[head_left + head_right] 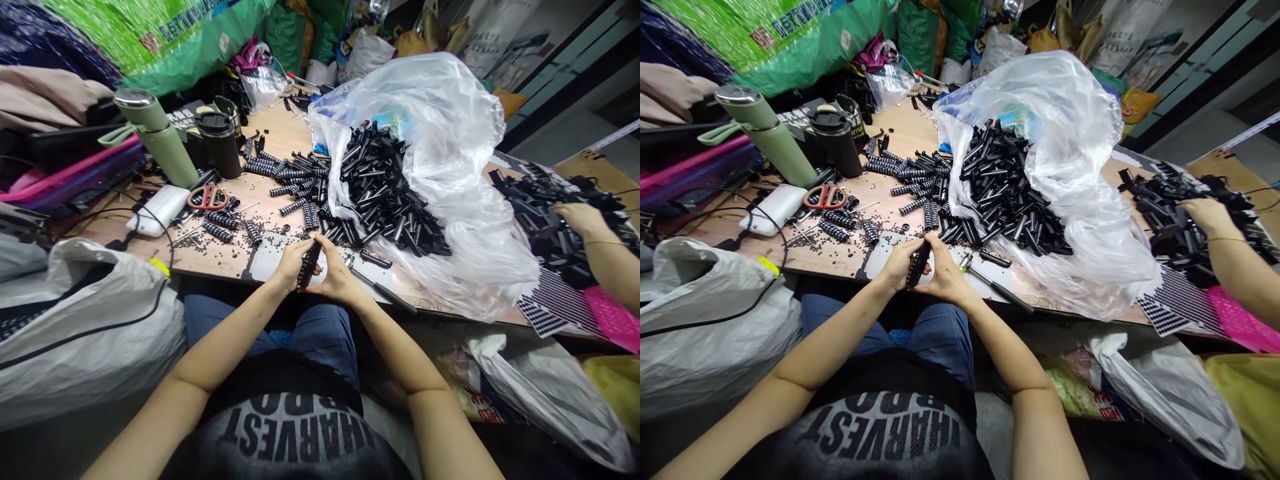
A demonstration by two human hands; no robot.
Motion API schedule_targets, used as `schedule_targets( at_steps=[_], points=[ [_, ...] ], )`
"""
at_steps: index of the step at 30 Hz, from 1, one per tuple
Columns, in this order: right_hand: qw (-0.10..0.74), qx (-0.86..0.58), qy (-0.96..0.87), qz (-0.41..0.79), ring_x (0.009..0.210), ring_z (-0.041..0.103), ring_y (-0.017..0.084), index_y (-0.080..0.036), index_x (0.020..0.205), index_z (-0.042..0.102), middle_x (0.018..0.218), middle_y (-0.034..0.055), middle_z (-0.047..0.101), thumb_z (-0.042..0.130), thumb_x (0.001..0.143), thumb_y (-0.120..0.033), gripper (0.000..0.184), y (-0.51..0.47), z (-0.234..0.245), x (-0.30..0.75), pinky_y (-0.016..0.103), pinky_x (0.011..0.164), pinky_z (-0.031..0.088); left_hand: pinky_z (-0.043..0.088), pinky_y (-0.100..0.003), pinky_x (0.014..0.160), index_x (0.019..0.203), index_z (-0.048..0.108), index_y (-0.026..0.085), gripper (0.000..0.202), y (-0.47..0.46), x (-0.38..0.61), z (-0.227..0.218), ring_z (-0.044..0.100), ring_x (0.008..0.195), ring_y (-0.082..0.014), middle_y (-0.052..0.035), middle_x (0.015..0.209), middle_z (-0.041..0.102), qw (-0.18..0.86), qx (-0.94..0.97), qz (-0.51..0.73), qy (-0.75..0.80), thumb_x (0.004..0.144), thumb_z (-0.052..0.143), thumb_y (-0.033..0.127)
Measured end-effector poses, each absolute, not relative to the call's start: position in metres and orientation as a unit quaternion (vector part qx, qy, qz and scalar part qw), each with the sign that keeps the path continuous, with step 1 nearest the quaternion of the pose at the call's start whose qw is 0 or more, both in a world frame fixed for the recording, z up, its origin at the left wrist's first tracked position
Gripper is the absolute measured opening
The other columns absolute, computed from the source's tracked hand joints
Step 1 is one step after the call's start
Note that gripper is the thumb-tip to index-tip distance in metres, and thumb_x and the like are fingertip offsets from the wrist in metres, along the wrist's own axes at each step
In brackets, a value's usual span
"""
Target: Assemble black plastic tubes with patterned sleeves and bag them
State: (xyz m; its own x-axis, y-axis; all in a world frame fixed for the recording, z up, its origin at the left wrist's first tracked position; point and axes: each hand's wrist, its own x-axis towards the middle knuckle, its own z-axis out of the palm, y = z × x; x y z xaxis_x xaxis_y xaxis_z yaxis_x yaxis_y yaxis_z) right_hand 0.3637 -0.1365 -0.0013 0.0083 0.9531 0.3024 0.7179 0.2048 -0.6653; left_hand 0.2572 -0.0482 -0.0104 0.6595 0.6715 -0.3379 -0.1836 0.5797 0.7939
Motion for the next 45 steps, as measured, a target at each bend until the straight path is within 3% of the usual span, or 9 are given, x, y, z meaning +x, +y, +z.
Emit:
schedule_targets(
  at_steps=[9, 14, 18, 21, 26, 29, 32, 39, 45],
  points=[
    [0.414, -0.654, -0.61, 0.171, 0.133, 0.039, 0.03, -0.021, 0.144, 0.02, 0.141, 0.0161, 0.036, 0.082, 0.056, -0.033, 0.108, -0.14, -0.038, 0.36, 0.049, 0.112, 0.036, 0.053, -0.029, 0.05, 0.1, 0.063, 0.011, 0.032, -0.046, 0.262, -0.026, 0.06, 0.052, -0.0151, -0.005, 0.072, 0.06, 0.794, 0.449, 0.202, 0.355, 0.087, 0.054, 0.039],
    [0.376, -0.713, -0.588, 0.063, 0.132, 0.038, 0.032, -0.019, 0.144, 0.022, 0.137, 0.0183, 0.04, 0.072, 0.068, -0.029, 0.091, -0.146, -0.071, 0.358, 0.054, 0.11, 0.034, 0.05, -0.041, 0.089, 0.129, 0.055, 0.014, 0.046, -0.063, 0.259, -0.064, 0.058, 0.098, -0.0247, -0.0137, 0.103, 0.059, 0.432, 0.81, 0.278, 0.282, 0.085, 0.058, 0.026],
    [0.28, -0.804, -0.524, -0.03, 0.129, 0.038, 0.036, -0.014, 0.139, 0.033, 0.135, 0.0213, 0.041, 0.068, 0.075, -0.04, 0.077, -0.191, -0.076, 0.386, 0.055, 0.102, 0.037, 0.048, -0.04, 0.085, 0.13, 0.052, 0.011, 0.042, -0.061, 0.25, -0.086, 0.057, 0.097, -0.0248, -0.0168, 0.104, 0.061, 0.232, 0.934, 0.192, 0.194, 0.09, 0.042, 0.011],
    [0.151, -0.89, -0.424, -0.066, 0.11, 0.049, 0.035, -0.015, 0.109, 0.058, 0.112, 0.0203, 0.056, 0.057, 0.086, -0.046, 0.039, -0.233, -0.064, 0.416, 0.049, 0.087, 0.042, 0.043, -0.042, 0.086, 0.127, 0.055, 0.014, 0.042, -0.048, 0.24, -0.087, 0.057, 0.101, -0.0256, -0.0169, 0.11, 0.062, 0.163, 0.96, 0.164, 0.16, 0.091, 0.037, 0.008],
    [0.15, -0.9, -0.406, 0.049, 0.07, 0.057, 0.022, -0.02, 0.092, 0.056, 0.079, 0.0078, 0.061, 0.033, 0.097, -0.045, 0.034, -0.246, -0.042, 0.411, 0.031, 0.064, 0.039, 0.033, -0.049, 0.094, 0.126, 0.056, 0.019, 0.04, -0.044, 0.232, -0.08, 0.055, 0.106, -0.0271, -0.0147, 0.112, 0.065, 0.112, 0.966, 0.172, 0.155, 0.093, 0.035, 0.011],
    [0.219, -0.879, -0.412, 0.1, 0.063, 0.058, 0.02, -0.022, 0.095, 0.052, 0.07, 0.0036, 0.06, 0.022, 0.1, -0.045, 0.038, -0.232, -0.036, 0.386, 0.028, 0.06, 0.037, 0.032, -0.051, 0.096, 0.129, 0.053, 0.019, 0.041, -0.048, 0.231, -0.079, 0.054, 0.111, -0.0278, -0.0142, 0.114, 0.064, 0.098, 0.966, 0.172, 0.167, 0.094, 0.033, 0.01],
    [0.168, -0.879, -0.418, 0.154, 0.055, 0.056, 0.019, -0.022, 0.084, 0.05, 0.061, 0.0016, 0.055, 0.025, 0.099, -0.043, 0.036, -0.223, -0.032, 0.371, 0.027, 0.056, 0.035, 0.032, -0.052, 0.099, 0.131, 0.051, 0.018, 0.043, -0.053, 0.233, -0.082, 0.054, 0.114, -0.0274, -0.0142, 0.116, 0.064, 0.078, 0.968, 0.163, 0.174, 0.094, 0.031, 0.01],
    [0.335, -0.81, -0.449, 0.174, 0.047, 0.054, 0.012, -0.023, 0.082, 0.047, 0.06, -0.0028, 0.052, 0.02, 0.099, -0.049, 0.041, -0.212, 0.009, 0.346, 0.023, 0.054, 0.039, 0.019, -0.051, 0.115, 0.139, 0.036, -0.006, 0.063, -0.081, 0.253, -0.092, 0.026, 0.14, -0.0348, -0.0269, 0.146, 0.035, 0.039, 0.968, 0.148, 0.197, 0.095, 0.038, 0.039],
    [0.13, -0.805, -0.542, 0.205, 0.057, 0.059, 0.018, -0.021, 0.084, 0.05, 0.064, 0.0028, 0.058, 0.027, 0.1, -0.039, 0.032, -0.193, -0.009, 0.322, 0.026, 0.056, 0.038, 0.024, -0.049, 0.114, 0.139, 0.03, -0.011, 0.057, -0.086, 0.255, -0.099, 0.027, 0.14, -0.0349, -0.0305, 0.146, 0.03, 0.047, 0.971, 0.134, 0.192, 0.091, 0.034, 0.019]
  ],
)
